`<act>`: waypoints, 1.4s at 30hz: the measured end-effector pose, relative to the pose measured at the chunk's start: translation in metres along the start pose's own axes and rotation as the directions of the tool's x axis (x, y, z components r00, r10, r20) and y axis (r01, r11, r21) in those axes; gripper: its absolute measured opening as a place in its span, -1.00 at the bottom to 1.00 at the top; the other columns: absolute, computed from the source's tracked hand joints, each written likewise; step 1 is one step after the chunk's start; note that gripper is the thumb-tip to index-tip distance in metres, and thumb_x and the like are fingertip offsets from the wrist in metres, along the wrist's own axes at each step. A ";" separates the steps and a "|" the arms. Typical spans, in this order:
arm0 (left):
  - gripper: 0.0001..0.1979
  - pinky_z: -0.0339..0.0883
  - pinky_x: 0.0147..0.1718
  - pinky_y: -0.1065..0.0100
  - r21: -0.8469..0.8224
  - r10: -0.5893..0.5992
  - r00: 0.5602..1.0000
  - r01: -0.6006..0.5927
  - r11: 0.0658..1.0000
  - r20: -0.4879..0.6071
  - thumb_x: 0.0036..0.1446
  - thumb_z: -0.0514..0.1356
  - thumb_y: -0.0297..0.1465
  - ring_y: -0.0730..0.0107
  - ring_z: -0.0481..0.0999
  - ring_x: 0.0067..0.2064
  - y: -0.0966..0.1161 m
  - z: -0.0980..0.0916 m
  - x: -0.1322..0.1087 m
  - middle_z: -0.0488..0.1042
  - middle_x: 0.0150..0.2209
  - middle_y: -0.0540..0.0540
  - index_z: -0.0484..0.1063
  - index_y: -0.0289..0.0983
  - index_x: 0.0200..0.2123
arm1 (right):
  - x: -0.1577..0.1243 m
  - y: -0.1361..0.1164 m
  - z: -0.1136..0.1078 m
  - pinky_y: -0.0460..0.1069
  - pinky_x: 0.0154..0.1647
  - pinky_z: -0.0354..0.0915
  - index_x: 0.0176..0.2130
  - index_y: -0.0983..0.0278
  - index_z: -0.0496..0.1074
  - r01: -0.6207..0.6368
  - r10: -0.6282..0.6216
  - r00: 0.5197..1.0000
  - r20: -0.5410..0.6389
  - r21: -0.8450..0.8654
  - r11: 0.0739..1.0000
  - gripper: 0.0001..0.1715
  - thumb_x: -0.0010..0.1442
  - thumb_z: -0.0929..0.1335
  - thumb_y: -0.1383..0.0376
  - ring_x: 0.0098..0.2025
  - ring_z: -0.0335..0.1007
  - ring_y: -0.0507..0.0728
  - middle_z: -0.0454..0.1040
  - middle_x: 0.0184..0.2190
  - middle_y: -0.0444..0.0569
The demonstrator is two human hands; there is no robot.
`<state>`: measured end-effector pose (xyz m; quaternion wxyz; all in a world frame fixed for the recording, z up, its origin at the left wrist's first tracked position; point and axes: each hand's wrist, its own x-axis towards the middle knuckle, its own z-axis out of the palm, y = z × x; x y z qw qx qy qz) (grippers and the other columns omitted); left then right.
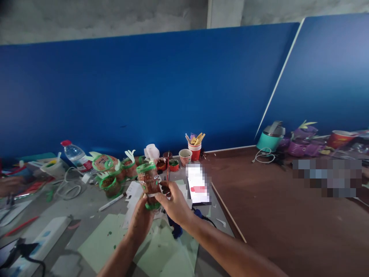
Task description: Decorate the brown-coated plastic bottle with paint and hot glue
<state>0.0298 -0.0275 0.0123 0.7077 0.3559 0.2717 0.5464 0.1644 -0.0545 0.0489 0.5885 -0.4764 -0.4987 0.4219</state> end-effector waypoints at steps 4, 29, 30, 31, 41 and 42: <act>-0.62 0.26 0.08 0.17 -0.008 0.010 0.999 -0.010 1.000 0.046 0.12 0.23 -0.22 0.12 0.42 0.11 0.003 0.007 -0.003 0.54 0.01 -0.11 0.46 -0.14 0.01 | 0.000 -0.002 0.002 0.11 -0.09 0.31 -0.05 0.27 0.39 -0.031 0.031 1.000 -0.001 0.003 1.000 -0.54 0.02 0.41 0.24 -0.10 0.43 0.25 0.52 -0.16 0.06; -0.59 0.31 0.04 0.16 -0.047 -0.050 0.996 0.054 0.997 0.078 0.10 0.27 -0.21 0.07 0.45 0.10 0.006 0.017 -0.009 0.54 0.03 -0.15 0.46 -0.19 0.02 | 0.006 -0.007 0.002 0.07 -0.14 0.34 -0.26 0.26 0.46 -0.192 0.207 0.978 -0.035 0.251 0.949 -0.65 -0.16 0.42 0.37 -0.19 0.44 0.22 0.53 -0.34 -0.08; -0.59 0.31 0.04 0.16 -0.051 -0.047 0.995 0.052 0.997 0.083 0.08 0.28 -0.21 0.07 0.45 0.10 0.006 0.018 -0.009 0.54 0.02 -0.15 0.47 -0.20 0.00 | 0.006 -0.006 0.001 0.07 -0.13 0.34 -0.25 0.27 0.46 -0.191 0.206 0.978 -0.036 0.246 0.950 -0.64 -0.16 0.42 0.37 -0.18 0.44 0.22 0.53 -0.33 -0.07; -0.59 0.31 0.04 0.16 -0.052 -0.047 0.996 0.051 0.997 0.082 0.07 0.29 -0.21 0.06 0.45 0.10 0.007 0.019 -0.009 0.55 0.02 -0.15 0.48 -0.20 -0.01 | 0.006 -0.006 0.001 0.07 -0.13 0.33 -0.25 0.27 0.46 -0.190 0.205 0.978 -0.036 0.242 0.951 -0.64 -0.16 0.43 0.37 -0.17 0.44 0.22 0.53 -0.32 -0.07; -0.56 0.33 0.02 0.13 -0.023 -0.075 0.997 0.076 0.997 0.034 0.04 0.30 -0.19 0.01 0.45 0.10 0.006 0.017 -0.009 0.56 0.00 -0.18 0.48 -0.20 -0.01 | 0.006 -0.007 0.000 0.07 -0.12 0.30 -0.24 0.28 0.46 -0.216 0.231 0.973 -0.024 0.275 0.937 -0.61 -0.18 0.43 0.36 -0.17 0.43 0.21 0.54 -0.30 -0.06; -0.55 0.32 0.02 0.13 -0.023 -0.074 0.997 0.075 0.997 0.035 0.04 0.30 -0.19 0.01 0.45 0.09 0.006 0.018 -0.009 0.56 0.00 -0.18 0.48 -0.21 0.00 | 0.006 -0.008 -0.001 0.06 -0.12 0.29 -0.26 0.28 0.46 -0.220 0.235 0.972 -0.022 0.280 0.934 -0.62 -0.19 0.43 0.36 -0.18 0.43 0.20 0.54 -0.31 -0.07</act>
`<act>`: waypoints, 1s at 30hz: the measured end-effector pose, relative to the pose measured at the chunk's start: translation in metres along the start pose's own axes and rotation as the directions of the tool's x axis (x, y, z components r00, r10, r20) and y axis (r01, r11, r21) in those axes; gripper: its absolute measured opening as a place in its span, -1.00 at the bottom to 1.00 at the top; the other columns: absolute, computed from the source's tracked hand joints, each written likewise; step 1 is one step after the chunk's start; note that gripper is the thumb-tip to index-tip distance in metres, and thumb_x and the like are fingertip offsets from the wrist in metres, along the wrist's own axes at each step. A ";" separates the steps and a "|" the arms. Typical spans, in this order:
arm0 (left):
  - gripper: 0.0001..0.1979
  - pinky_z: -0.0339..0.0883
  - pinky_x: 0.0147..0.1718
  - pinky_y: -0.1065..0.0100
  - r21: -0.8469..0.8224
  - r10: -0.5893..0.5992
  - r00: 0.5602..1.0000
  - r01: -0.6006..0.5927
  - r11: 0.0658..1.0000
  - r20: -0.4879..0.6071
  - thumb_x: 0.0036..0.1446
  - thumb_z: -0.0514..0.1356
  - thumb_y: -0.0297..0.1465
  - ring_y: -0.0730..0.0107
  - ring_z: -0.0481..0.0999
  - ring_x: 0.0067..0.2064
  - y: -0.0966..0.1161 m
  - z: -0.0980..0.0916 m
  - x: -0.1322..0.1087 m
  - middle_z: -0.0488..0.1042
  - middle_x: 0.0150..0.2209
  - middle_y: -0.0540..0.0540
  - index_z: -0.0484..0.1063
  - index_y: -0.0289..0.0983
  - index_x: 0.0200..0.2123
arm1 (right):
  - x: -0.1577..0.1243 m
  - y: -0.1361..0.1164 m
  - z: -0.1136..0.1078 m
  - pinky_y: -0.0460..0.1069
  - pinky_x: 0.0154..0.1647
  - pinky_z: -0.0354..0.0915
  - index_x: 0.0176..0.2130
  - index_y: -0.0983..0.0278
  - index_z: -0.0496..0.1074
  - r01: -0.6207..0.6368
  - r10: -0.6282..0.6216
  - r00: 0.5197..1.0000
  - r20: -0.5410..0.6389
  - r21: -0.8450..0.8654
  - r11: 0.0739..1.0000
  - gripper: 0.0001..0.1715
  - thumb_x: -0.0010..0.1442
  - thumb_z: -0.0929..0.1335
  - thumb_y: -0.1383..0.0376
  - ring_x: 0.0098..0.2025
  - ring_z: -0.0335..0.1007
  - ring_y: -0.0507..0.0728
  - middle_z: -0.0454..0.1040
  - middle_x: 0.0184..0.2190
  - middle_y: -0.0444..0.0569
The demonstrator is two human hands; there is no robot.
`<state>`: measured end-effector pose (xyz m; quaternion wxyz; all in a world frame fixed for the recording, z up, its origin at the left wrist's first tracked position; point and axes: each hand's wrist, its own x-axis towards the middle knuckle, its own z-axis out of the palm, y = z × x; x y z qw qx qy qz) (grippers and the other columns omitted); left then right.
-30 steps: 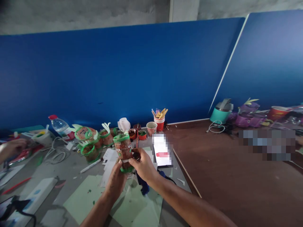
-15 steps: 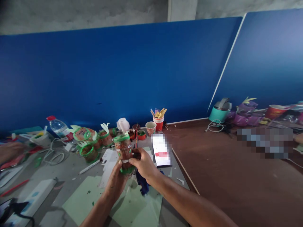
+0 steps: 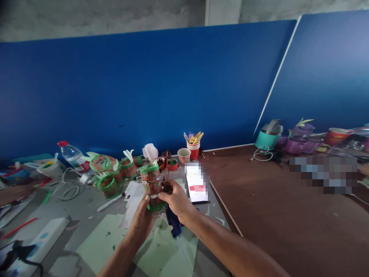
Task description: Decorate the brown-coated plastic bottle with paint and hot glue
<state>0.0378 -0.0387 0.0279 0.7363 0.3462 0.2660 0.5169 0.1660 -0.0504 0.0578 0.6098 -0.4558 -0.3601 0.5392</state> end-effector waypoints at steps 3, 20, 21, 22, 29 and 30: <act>-0.52 0.31 0.03 0.14 -0.007 0.008 1.000 -0.008 1.000 0.020 0.02 0.31 -0.20 0.02 0.46 0.08 0.002 0.003 -0.001 0.55 0.01 -0.19 0.47 -0.25 0.01 | 0.000 -0.003 0.001 0.06 -0.14 0.29 -0.30 0.28 0.46 -0.013 0.013 1.000 0.006 0.034 0.999 -0.65 -0.21 0.43 0.37 -0.22 0.43 0.18 0.54 -0.34 -0.09; -0.54 0.34 0.02 0.14 0.029 0.015 0.999 -0.016 0.999 0.052 0.09 0.26 -0.17 0.02 0.46 0.09 -0.004 -0.003 0.002 0.54 0.04 -0.17 0.45 -0.18 0.04 | -0.001 -0.002 0.001 0.04 -0.16 0.26 -0.32 0.26 0.45 -0.013 0.014 1.000 -0.006 0.049 0.999 -0.70 -0.18 0.44 0.37 -0.26 0.43 0.16 0.52 -0.39 -0.13; -0.54 0.34 0.02 0.14 0.029 0.014 0.998 -0.015 0.999 0.053 0.09 0.26 -0.17 0.03 0.46 0.09 -0.004 -0.003 0.002 0.54 0.04 -0.18 0.45 -0.19 0.05 | -0.001 -0.002 0.001 0.04 -0.16 0.26 -0.32 0.26 0.45 -0.013 0.013 1.000 -0.008 0.047 0.999 -0.70 -0.19 0.43 0.37 -0.26 0.42 0.16 0.52 -0.39 -0.13; -0.54 0.34 0.02 0.14 0.029 0.014 0.998 -0.015 0.999 0.054 0.09 0.26 -0.17 0.03 0.46 0.09 -0.003 -0.002 0.002 0.54 0.04 -0.18 0.45 -0.20 0.05 | -0.001 -0.002 0.001 0.04 -0.17 0.26 -0.33 0.26 0.45 -0.012 0.013 1.000 -0.011 0.045 0.999 -0.70 -0.19 0.43 0.37 -0.26 0.42 0.16 0.51 -0.40 -0.13; -0.55 0.31 0.05 0.15 0.023 0.023 0.998 -0.025 0.999 0.062 0.09 0.26 -0.18 0.07 0.46 0.10 0.000 0.002 0.000 0.56 0.01 -0.15 0.45 -0.19 0.04 | 0.000 -0.003 0.001 0.04 -0.18 0.26 -0.33 0.27 0.47 -0.007 0.008 1.000 -0.028 0.031 0.999 -0.70 -0.19 0.43 0.37 -0.27 0.42 0.16 0.52 -0.41 -0.13; -0.55 0.30 0.06 0.14 0.019 0.024 0.998 -0.025 1.000 0.061 0.10 0.25 -0.19 0.07 0.46 0.10 0.000 0.002 0.000 0.56 0.00 -0.16 0.45 -0.19 0.05 | 0.000 -0.003 0.001 0.04 -0.18 0.27 -0.33 0.26 0.46 -0.010 0.010 1.000 -0.026 0.032 0.999 -0.71 -0.19 0.43 0.37 -0.27 0.42 0.16 0.52 -0.41 -0.14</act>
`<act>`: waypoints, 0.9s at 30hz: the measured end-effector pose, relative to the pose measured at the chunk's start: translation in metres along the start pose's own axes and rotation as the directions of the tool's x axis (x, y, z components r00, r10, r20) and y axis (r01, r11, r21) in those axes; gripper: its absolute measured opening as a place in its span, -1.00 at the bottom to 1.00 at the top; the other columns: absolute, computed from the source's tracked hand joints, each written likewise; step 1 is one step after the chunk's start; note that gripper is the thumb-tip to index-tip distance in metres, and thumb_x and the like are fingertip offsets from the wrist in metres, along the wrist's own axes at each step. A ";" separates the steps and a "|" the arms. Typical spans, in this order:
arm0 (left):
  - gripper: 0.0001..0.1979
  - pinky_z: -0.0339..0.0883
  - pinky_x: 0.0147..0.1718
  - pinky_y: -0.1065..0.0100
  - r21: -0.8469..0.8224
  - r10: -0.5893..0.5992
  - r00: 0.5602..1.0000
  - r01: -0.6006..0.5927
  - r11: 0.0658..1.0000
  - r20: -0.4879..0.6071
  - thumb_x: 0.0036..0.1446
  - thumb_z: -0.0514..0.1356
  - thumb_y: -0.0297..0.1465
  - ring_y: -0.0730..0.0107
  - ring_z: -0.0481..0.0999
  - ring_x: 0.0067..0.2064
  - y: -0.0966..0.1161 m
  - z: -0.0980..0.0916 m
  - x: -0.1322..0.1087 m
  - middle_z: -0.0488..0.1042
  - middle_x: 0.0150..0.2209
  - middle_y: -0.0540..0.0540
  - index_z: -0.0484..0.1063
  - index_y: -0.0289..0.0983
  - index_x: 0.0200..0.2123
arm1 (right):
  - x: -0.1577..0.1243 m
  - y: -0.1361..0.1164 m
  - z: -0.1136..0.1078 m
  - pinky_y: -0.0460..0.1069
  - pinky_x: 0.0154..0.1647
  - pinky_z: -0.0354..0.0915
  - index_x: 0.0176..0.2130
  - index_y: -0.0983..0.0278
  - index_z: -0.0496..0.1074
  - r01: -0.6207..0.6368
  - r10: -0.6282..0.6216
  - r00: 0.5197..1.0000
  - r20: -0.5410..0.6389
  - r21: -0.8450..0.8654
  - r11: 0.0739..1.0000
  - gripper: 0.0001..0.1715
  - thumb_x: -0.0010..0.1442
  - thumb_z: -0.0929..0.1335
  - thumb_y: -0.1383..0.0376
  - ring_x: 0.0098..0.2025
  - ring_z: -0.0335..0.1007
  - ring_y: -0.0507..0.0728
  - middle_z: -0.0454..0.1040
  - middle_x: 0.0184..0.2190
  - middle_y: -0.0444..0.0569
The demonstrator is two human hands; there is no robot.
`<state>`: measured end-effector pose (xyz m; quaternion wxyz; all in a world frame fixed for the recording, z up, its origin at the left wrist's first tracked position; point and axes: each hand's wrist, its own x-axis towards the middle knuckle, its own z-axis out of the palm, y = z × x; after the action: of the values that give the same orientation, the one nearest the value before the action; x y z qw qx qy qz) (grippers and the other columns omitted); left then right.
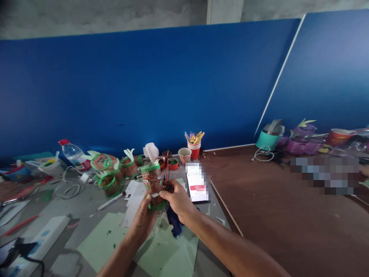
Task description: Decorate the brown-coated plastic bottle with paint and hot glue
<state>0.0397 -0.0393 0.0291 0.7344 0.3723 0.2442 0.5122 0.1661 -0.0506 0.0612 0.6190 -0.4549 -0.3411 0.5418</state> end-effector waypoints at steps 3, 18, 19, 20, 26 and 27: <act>-0.57 0.28 0.08 0.13 -0.020 -0.002 1.000 0.002 1.000 0.010 0.13 0.23 -0.20 0.07 0.46 0.10 -0.001 -0.001 0.000 0.55 0.01 -0.17 0.45 -0.21 0.05 | 0.000 -0.001 0.000 0.05 -0.16 0.27 -0.33 0.26 0.46 -0.008 0.008 1.000 0.014 0.006 1.000 -0.71 -0.19 0.44 0.36 -0.26 0.44 0.17 0.54 -0.39 -0.13; -0.64 0.32 0.06 0.11 -0.059 0.011 1.000 -0.013 0.998 -0.029 0.11 0.24 -0.21 0.07 0.51 0.05 0.001 -0.005 0.007 0.59 -0.05 -0.19 0.52 -0.28 -0.07 | 0.000 -0.014 0.001 0.03 -0.19 0.29 -0.39 0.25 0.50 -0.158 0.132 0.980 0.149 0.184 0.970 -0.68 -0.20 0.52 0.18 -0.32 0.47 0.16 0.57 -0.48 -0.08; -0.64 0.32 0.06 0.11 -0.056 0.005 1.000 -0.006 0.998 -0.028 0.12 0.23 -0.20 0.07 0.51 0.05 0.001 -0.005 0.006 0.59 -0.06 -0.19 0.52 -0.28 -0.07 | 0.000 -0.014 0.001 0.04 -0.20 0.29 -0.40 0.25 0.50 -0.159 0.135 0.981 0.138 0.188 0.969 -0.68 -0.21 0.52 0.18 -0.32 0.48 0.17 0.57 -0.48 -0.07; -0.64 0.32 0.06 0.10 -0.052 0.000 1.000 -0.002 0.999 -0.026 0.13 0.22 -0.20 0.07 0.51 0.04 0.001 -0.005 0.006 0.59 -0.07 -0.18 0.52 -0.28 -0.07 | 0.000 -0.014 0.001 0.04 -0.20 0.30 -0.40 0.25 0.49 -0.155 0.132 0.983 0.131 0.187 0.970 -0.69 -0.21 0.52 0.19 -0.31 0.48 0.18 0.57 -0.47 -0.07; -0.62 0.31 0.07 0.06 -0.061 0.004 1.000 -0.004 0.998 0.006 0.12 0.23 -0.17 0.05 0.50 0.05 -0.002 -0.009 0.007 0.59 -0.07 -0.17 0.51 -0.25 -0.05 | 0.000 -0.009 0.000 0.05 -0.13 0.27 -0.33 0.26 0.50 -0.069 0.058 0.993 0.101 0.107 0.992 -0.69 -0.16 0.48 0.23 -0.24 0.47 0.19 0.59 -0.35 -0.04; -0.62 0.30 0.08 0.06 -0.070 0.006 1.000 -0.006 0.998 0.010 0.12 0.23 -0.17 0.06 0.50 0.06 -0.002 -0.009 0.007 0.59 -0.06 -0.16 0.51 -0.24 -0.05 | 0.000 -0.008 0.000 0.06 -0.11 0.26 -0.31 0.27 0.50 -0.058 0.049 0.994 0.094 0.096 0.994 -0.68 -0.15 0.47 0.23 -0.23 0.47 0.19 0.59 -0.34 -0.04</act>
<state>0.0364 -0.0305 0.0224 0.7466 0.3500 0.2213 0.5207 0.1692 -0.0510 0.0688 0.6094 -0.4076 -0.3297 0.5948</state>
